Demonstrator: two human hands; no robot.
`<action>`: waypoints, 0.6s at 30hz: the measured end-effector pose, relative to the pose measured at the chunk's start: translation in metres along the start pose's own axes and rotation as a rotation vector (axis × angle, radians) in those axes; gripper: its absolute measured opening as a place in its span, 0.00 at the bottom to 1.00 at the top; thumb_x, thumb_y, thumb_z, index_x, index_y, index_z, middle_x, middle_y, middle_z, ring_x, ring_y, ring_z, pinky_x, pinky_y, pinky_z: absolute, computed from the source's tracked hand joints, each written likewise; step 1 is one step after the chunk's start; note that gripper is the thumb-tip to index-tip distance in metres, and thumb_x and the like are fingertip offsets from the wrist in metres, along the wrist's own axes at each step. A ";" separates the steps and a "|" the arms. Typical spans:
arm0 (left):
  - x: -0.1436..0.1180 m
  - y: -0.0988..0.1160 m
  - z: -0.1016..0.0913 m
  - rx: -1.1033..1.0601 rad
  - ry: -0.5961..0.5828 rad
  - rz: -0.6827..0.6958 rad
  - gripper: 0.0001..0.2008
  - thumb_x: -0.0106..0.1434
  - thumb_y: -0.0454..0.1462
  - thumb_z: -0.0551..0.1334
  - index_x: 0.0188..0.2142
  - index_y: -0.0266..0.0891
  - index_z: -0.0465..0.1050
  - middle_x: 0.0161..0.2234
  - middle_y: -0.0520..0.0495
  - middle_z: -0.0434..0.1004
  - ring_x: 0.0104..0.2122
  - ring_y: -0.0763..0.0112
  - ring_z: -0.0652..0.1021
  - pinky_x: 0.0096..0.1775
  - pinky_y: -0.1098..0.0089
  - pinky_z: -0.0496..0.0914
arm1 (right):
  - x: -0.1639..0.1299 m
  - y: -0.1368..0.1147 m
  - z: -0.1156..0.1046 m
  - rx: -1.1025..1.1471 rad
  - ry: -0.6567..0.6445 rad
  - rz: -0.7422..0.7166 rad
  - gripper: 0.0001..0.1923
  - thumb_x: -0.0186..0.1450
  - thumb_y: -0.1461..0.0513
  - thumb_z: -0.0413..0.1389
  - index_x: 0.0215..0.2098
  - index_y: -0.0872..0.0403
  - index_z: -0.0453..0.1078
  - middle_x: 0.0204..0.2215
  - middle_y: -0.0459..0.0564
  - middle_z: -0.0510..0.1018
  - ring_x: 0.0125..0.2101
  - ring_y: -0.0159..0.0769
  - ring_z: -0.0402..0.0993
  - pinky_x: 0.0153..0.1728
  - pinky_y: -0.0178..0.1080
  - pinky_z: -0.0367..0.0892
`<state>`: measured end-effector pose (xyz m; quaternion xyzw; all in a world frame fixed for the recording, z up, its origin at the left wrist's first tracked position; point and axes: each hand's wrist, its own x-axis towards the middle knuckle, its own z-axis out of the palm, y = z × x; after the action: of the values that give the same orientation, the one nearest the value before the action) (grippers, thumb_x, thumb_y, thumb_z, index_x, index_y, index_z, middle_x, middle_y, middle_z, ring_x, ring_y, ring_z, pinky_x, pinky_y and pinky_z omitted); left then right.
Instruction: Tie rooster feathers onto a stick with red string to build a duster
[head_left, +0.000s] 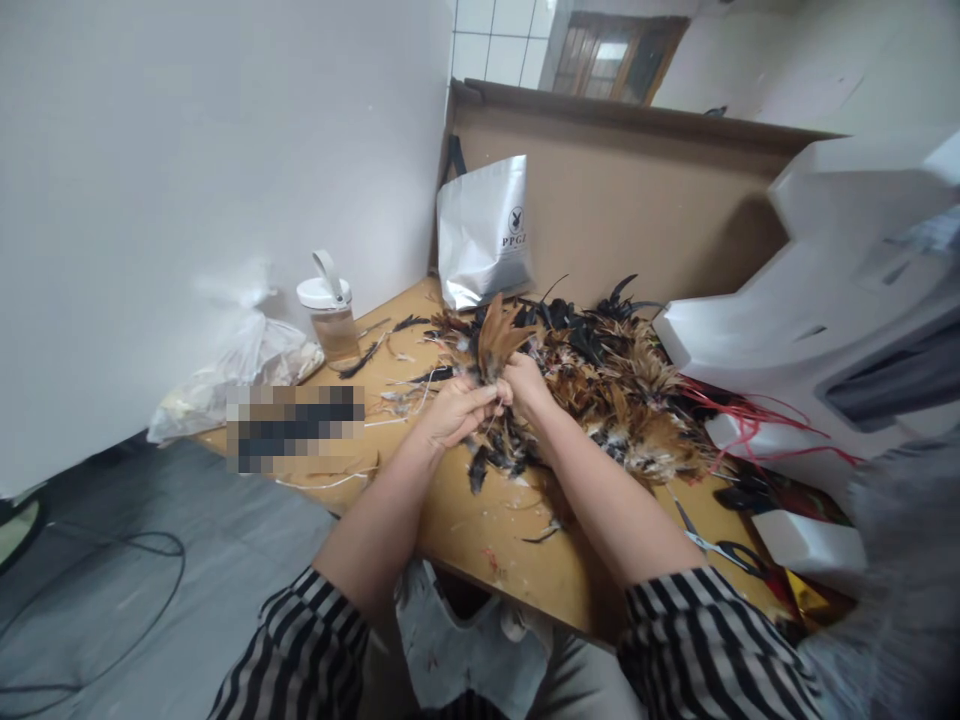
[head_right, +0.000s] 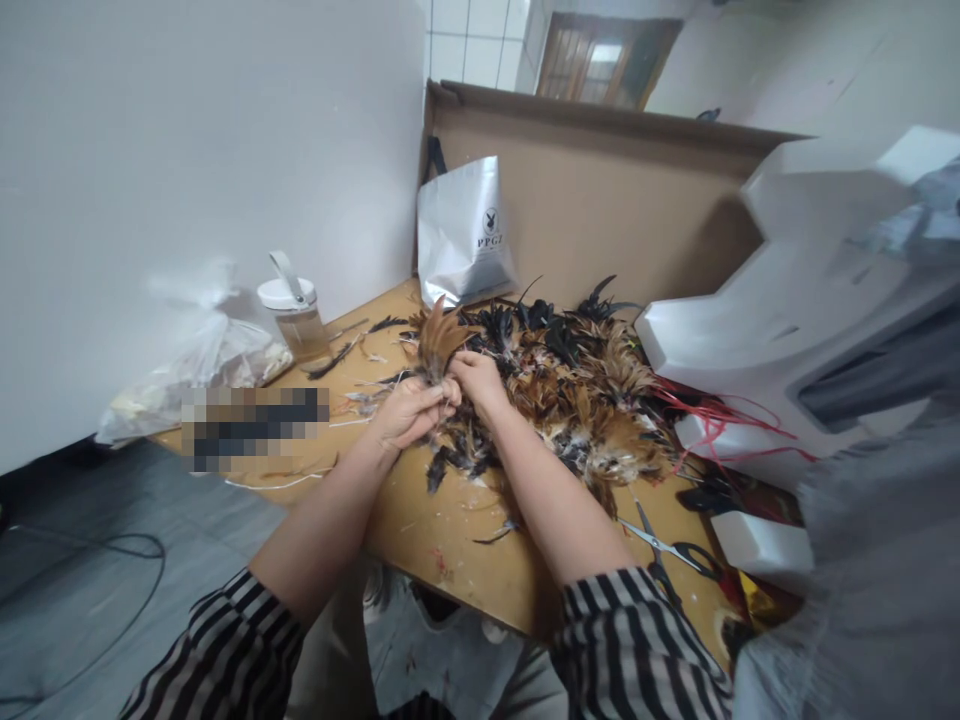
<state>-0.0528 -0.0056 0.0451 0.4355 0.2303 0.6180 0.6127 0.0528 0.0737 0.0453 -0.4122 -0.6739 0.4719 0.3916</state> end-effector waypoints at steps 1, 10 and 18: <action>0.002 -0.002 0.000 0.017 0.040 0.006 0.14 0.44 0.43 0.69 0.25 0.33 0.74 0.27 0.44 0.73 0.28 0.72 0.72 0.30 0.72 0.66 | -0.008 -0.002 -0.012 0.100 0.010 0.040 0.12 0.58 0.57 0.53 0.32 0.59 0.70 0.22 0.46 0.73 0.16 0.23 0.60 0.15 0.28 0.56; 0.012 -0.031 0.008 0.353 0.253 0.015 0.16 0.44 0.46 0.67 0.22 0.33 0.74 0.16 0.50 0.71 0.19 0.75 0.70 0.22 0.75 0.62 | -0.095 -0.012 -0.052 0.783 -0.214 0.417 0.14 0.54 0.63 0.59 0.40 0.55 0.69 0.36 0.54 0.77 0.15 0.20 0.60 0.12 0.24 0.55; 0.013 -0.049 0.023 0.388 0.167 -0.040 0.17 0.44 0.46 0.67 0.23 0.32 0.73 0.22 0.46 0.75 0.23 0.73 0.73 0.26 0.73 0.65 | -0.092 0.007 -0.052 0.824 -0.187 0.401 0.09 0.53 0.64 0.60 0.32 0.57 0.68 0.23 0.47 0.76 0.17 0.22 0.66 0.17 0.25 0.62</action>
<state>-0.0047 0.0083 0.0198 0.4880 0.4033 0.5838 0.5082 0.1340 0.0067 0.0383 -0.3001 -0.3700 0.8015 0.3614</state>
